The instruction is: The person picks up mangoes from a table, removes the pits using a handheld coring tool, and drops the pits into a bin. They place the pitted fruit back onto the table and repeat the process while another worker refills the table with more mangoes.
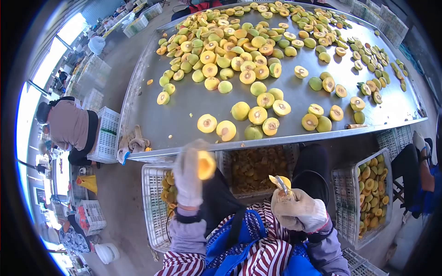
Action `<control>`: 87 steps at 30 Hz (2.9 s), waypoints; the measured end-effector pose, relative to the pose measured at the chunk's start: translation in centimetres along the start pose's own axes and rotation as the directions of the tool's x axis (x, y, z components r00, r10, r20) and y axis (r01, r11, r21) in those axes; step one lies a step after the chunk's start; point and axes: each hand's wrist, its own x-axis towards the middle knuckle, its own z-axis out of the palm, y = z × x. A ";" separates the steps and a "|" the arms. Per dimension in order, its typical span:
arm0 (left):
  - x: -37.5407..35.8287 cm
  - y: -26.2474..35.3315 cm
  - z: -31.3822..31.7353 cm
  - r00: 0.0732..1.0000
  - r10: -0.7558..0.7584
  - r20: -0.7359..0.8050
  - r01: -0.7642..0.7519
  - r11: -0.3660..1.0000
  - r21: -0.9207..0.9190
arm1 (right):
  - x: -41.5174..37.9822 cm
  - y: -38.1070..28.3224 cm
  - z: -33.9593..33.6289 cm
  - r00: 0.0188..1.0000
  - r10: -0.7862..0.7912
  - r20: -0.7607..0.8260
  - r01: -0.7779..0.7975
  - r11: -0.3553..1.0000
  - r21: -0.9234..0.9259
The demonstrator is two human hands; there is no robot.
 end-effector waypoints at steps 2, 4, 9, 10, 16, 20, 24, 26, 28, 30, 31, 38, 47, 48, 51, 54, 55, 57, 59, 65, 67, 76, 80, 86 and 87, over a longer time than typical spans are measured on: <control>1.5 -2.2 -2.5 0.992 0.057 -0.110 -0.023 0.958 0.285 | 1.1 0.4 -0.4 0.991 0.034 -0.128 -0.051 0.989 -0.136; 2.7 -2.5 -2.0 0.989 0.151 -0.010 -0.121 0.831 0.543 | 3.3 1.3 0.0 0.886 -0.233 -0.401 -0.035 0.829 -0.559; 7.5 -3.6 3.9 0.984 0.131 0.118 -0.167 0.479 0.862 | 4.8 0.9 0.8 0.885 -0.334 -0.324 -0.043 0.635 -0.771; 9.2 -5.5 4.5 0.972 0.070 0.224 -0.233 0.415 0.880 | 4.8 0.8 1.0 0.882 -0.341 -0.326 -0.032 0.646 -0.762; 12.1 -6.5 8.1 0.900 -0.260 0.350 -0.082 0.688 0.721 | 4.6 0.9 0.5 0.860 -0.329 -0.390 -0.062 0.690 -0.721; 7.8 -0.7 8.7 0.861 -0.080 0.503 0.267 0.912 -0.312 | 5.5 2.0 -0.8 0.780 -0.540 -0.316 -0.045 0.456 -0.889; 3.8 3.8 8.3 0.844 0.154 0.514 -0.371 0.860 0.351 | 5.0 1.6 0.3 0.712 -0.670 -0.209 0.001 0.298 -0.955; 3.7 3.1 7.7 0.894 0.090 0.439 -0.234 0.929 0.286 | 4.3 1.0 1.2 0.684 -0.681 -0.261 0.072 0.420 -0.905; 3.1 2.6 7.3 0.900 -0.104 0.423 0.108 0.994 0.015 | 3.3 0.1 2.3 0.658 -0.685 -0.312 0.136 0.516 -0.846; 1.6 3.1 7.9 0.895 -0.077 0.439 0.126 0.989 -0.083 | 3.3 0.2 2.6 0.666 -0.684 -0.297 0.152 0.515 -0.844; 1.1 3.5 8.1 0.892 -0.045 0.450 0.142 0.973 -0.184 | 3.3 0.1 2.7 0.674 -0.684 -0.279 0.169 0.510 -0.844; -1.2 4.9 8.2 0.867 0.147 0.476 -0.113 0.989 -0.100 | 3.1 0.6 3.3 0.693 -0.667 -0.273 0.168 0.518 -0.839; -1.9 5.8 9.0 0.836 0.299 0.460 -0.197 0.946 -0.257 | 0.4 -1.8 4.2 0.951 -0.165 -0.260 0.093 0.959 -0.266; -2.1 6.2 9.2 0.858 0.191 0.476 0.006 0.924 -0.382 | 0.3 -2.3 4.3 0.943 -0.126 -0.308 0.058 0.974 -0.221; -2.8 5.9 8.6 0.865 -0.124 0.486 0.232 0.958 -0.169 | 0.7 -2.2 4.1 0.774 -0.474 -0.419 0.355 0.874 -0.332; -2.7 4.4 7.5 0.725 -0.254 0.641 0.371 0.927 -0.051 | 0.6 -2.5 3.7 0.717 -0.510 -0.475 0.402 0.859 -0.316; -2.7 3.9 7.2 0.633 -0.235 0.737 0.408 0.911 -0.060 | 0.6 -2.4 3.7 0.710 -0.488 -0.508 0.415 0.872 -0.259; -2.4 4.2 7.1 0.573 -0.317 0.756 0.494 0.869 -0.011 | 0.9 -1.6 3.7 0.676 -0.542 -0.500 0.460 0.840 -0.289; -2.7 3.7 7.3 0.767 -0.187 0.613 0.501 0.773 -0.391 | 0.9 -0.4 3.1 0.722 -0.512 -0.465 0.212 0.804 -0.556; -3.2 4.2 8.1 0.816 -0.147 0.559 0.499 0.668 -0.552 | 1.8 0.6 3.7 0.648 -0.696 -0.309 0.179 0.534 -0.827; -3.3 3.8 8.3 0.843 -0.151 0.517 0.465 0.687 -0.558 | 2.1 0.8 3.8 0.589 -0.750 -0.300 0.182 0.486 -0.855; -5.2 4.6 9.6 0.912 -0.014 0.409 0.134 0.954 -0.268 | 2.2 0.8 3.5 0.382 -0.909 -0.165 0.247 0.273 -0.930; -5.5 3.9 10.1 0.927 0.158 0.339 -0.134 0.987 -0.094 | 2.4 0.9 2.8 0.447 -0.869 -0.210 0.297 0.366 -0.882; -5.2 4.5 10.2 0.942 -0.025 0.334 0.157 0.914 -0.373 | 2.9 2.5 3.9 0.620 -0.753 -0.220 0.324 0.500 -0.803; -4.8 4.5 9.9 0.943 -0.020 0.333 0.151 0.917 -0.370 | 2.7 2.2 4.2 0.602 -0.753 -0.264 0.305 0.523 -0.796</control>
